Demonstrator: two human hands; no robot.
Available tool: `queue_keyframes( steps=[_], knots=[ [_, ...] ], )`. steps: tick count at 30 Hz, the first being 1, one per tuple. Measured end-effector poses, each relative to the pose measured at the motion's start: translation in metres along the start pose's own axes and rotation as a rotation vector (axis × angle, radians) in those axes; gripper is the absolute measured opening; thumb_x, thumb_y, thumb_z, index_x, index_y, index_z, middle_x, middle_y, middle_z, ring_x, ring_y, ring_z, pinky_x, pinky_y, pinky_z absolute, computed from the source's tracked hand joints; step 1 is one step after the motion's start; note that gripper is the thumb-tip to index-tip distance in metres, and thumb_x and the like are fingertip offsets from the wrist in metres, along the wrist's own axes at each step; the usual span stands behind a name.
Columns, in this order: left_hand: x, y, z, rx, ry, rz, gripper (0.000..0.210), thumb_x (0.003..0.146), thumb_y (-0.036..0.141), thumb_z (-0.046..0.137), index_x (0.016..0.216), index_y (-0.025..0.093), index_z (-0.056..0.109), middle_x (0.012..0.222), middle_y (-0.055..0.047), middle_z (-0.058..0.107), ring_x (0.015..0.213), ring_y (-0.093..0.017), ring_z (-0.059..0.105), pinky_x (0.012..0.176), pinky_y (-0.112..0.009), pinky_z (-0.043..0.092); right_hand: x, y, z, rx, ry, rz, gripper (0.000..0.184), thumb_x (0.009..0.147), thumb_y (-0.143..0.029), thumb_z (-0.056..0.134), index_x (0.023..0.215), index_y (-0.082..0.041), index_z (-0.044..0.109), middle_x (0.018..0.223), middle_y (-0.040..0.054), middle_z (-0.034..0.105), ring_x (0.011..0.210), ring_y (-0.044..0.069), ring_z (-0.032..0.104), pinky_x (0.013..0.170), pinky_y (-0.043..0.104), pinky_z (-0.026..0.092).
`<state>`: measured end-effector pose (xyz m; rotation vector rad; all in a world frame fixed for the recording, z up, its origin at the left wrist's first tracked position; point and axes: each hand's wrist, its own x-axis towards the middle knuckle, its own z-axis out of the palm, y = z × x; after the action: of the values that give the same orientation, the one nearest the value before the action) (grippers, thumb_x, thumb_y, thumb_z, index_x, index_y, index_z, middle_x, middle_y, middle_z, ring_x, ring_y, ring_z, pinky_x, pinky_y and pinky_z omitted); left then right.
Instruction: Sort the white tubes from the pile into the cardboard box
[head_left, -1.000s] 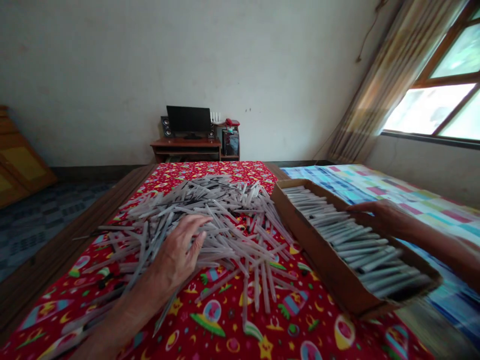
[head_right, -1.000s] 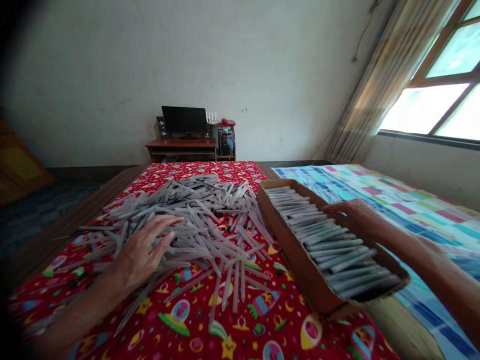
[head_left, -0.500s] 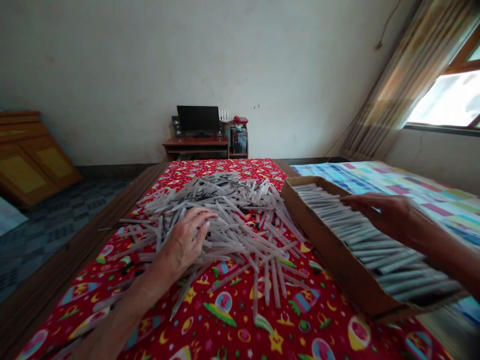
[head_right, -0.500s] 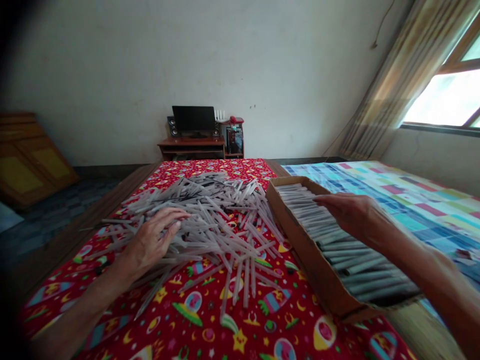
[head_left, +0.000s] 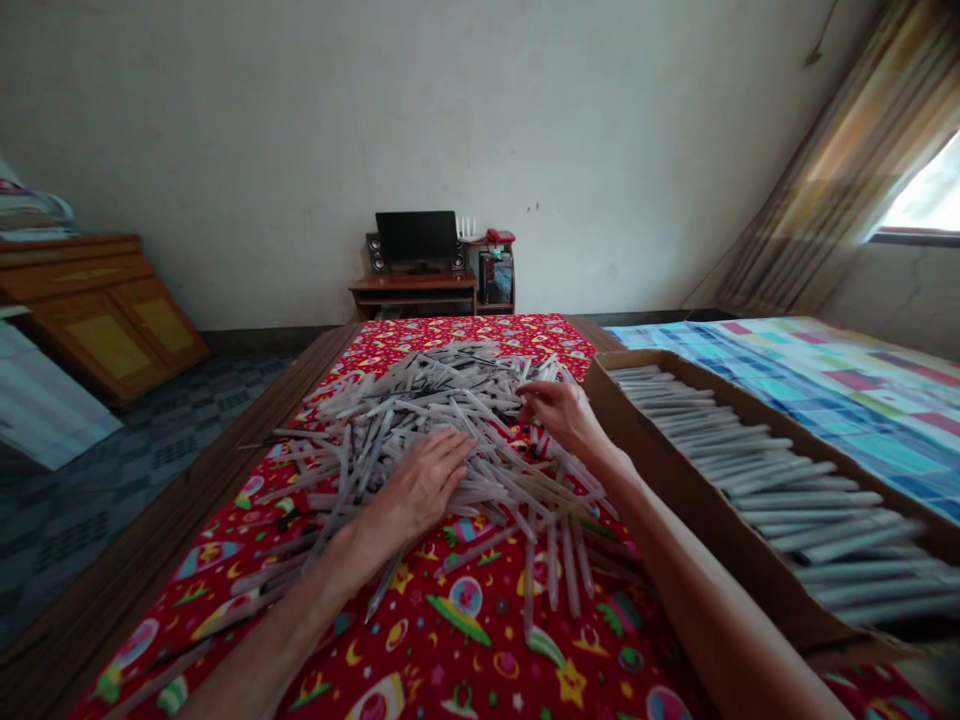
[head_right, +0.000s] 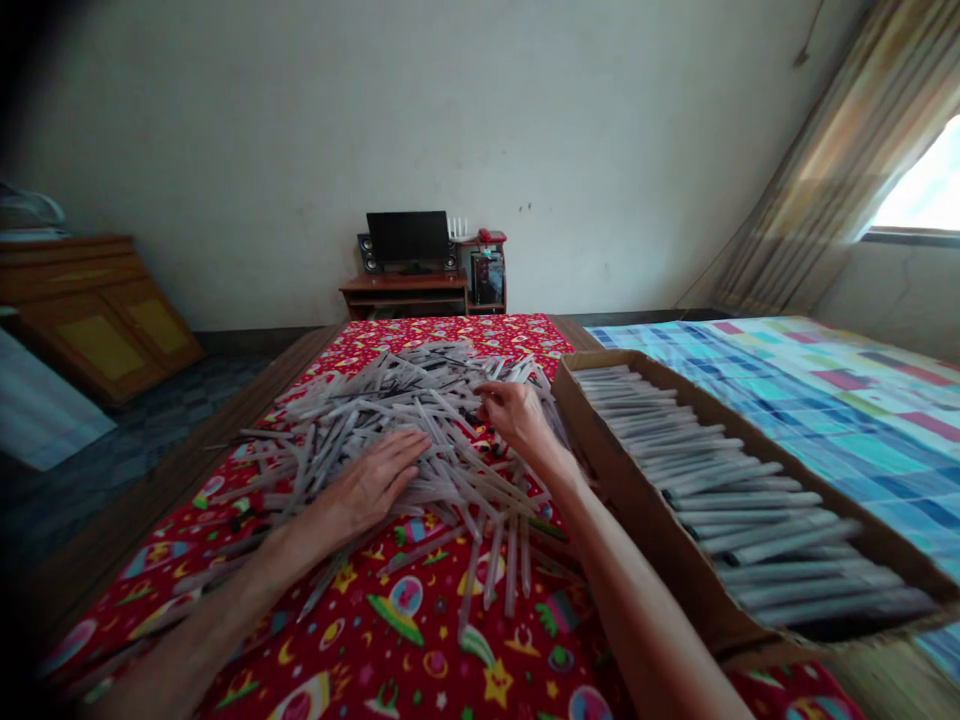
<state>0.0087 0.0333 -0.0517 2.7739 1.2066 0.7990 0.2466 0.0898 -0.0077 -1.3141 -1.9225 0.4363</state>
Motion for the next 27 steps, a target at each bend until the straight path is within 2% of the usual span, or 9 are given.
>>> queue_keyframes(
  steps=[3,6,9,12,17,20,22,24,27],
  knots=[
    [0.000,0.007,0.005,0.082,-0.081,-0.003,0.043,0.090,0.026,0.037,0.132,0.019,0.040,0.132,-0.009,0.049,0.126,-0.023,0.038,0.106,-0.049,0.026,0.005,0.018,0.001,0.024,0.004,0.092,0.031,0.078,-0.019,0.043,0.095,-0.013,0.069,0.064,0.0024,0.068,0.061,0.013,0.062,0.060,0.019,0.045],
    [0.001,0.009,0.008,0.076,-0.078,0.012,0.039,0.090,0.023,0.038,0.128,0.019,0.044,0.125,-0.009,0.054,0.118,-0.023,0.043,0.101,-0.045,0.033,0.002,0.025,-0.005,-0.003,-0.016,0.123,0.032,0.077,-0.019,0.044,0.095,-0.012,0.069,0.064,0.0024,0.068,0.061,0.013,0.061,0.059,0.019,0.043],
    [0.001,0.004,0.012,0.039,-0.048,0.022,0.032,0.089,0.021,0.040,0.118,0.018,0.052,0.112,-0.009,0.058,0.104,-0.022,0.050,0.090,-0.040,0.040,-0.001,0.025,-0.007,-0.081,-0.022,0.096,0.032,0.076,-0.018,0.044,0.094,-0.013,0.070,0.067,0.0029,0.069,0.062,0.013,0.060,0.059,0.019,0.041],
    [-0.001,-0.003,0.013,-0.007,-0.042,0.013,0.022,0.088,0.020,0.042,0.101,0.018,0.059,0.098,-0.008,0.060,0.094,-0.020,0.052,0.081,-0.037,0.043,-0.003,0.023,-0.006,-0.158,-0.030,0.057,0.032,0.076,-0.018,0.044,0.093,-0.014,0.071,0.072,0.0040,0.069,0.064,0.013,0.060,0.059,0.019,0.039],
    [0.001,-0.005,-0.001,-0.094,-0.062,-0.020,0.010,0.083,0.016,0.048,0.088,0.018,0.056,0.092,-0.006,0.058,0.092,-0.021,0.052,0.081,-0.035,0.043,-0.006,0.017,-0.007,-0.222,-0.086,0.004,0.031,0.077,-0.016,0.043,0.087,-0.015,0.072,0.068,0.0039,0.067,0.061,0.012,0.058,0.056,0.018,0.035],
    [0.005,-0.001,-0.015,-0.167,0.120,-0.187,0.009,0.083,0.018,0.046,0.089,0.019,0.052,0.091,-0.006,0.059,0.091,-0.022,0.055,0.083,-0.037,0.043,-0.008,0.015,-0.010,-0.243,-0.088,-0.001,0.032,0.077,-0.015,0.042,0.090,-0.016,0.072,0.071,0.0045,0.068,0.064,0.012,0.059,0.058,0.019,0.035],
    [0.008,0.002,-0.025,-0.311,0.253,-0.309,0.009,0.084,0.023,0.045,0.091,0.019,0.049,0.091,-0.007,0.061,0.089,-0.021,0.058,0.083,-0.037,0.044,-0.008,0.013,-0.011,-0.267,-0.094,-0.006,0.032,0.077,-0.016,0.042,0.091,-0.016,0.071,0.072,0.0051,0.068,0.065,0.013,0.059,0.058,0.019,0.035],
    [0.010,0.005,-0.034,-0.564,0.378,-0.427,0.011,0.084,0.027,0.047,0.092,0.020,0.045,0.086,-0.005,0.063,0.085,-0.018,0.061,0.080,-0.034,0.046,-0.007,0.013,-0.011,-0.283,-0.106,-0.018,0.032,0.077,-0.015,0.042,0.091,-0.015,0.071,0.072,0.0053,0.068,0.065,0.013,0.059,0.057,0.019,0.034],
    [0.012,0.011,-0.044,-0.996,0.500,-0.666,0.020,0.080,0.034,0.053,0.091,0.021,0.044,0.078,-0.001,0.062,0.065,-0.014,0.062,0.060,-0.026,0.050,-0.006,0.014,-0.010,-0.286,-0.126,-0.031,0.032,0.076,-0.014,0.043,0.091,-0.016,0.071,0.071,0.0046,0.068,0.065,0.013,0.059,0.058,0.019,0.035]
  ],
)
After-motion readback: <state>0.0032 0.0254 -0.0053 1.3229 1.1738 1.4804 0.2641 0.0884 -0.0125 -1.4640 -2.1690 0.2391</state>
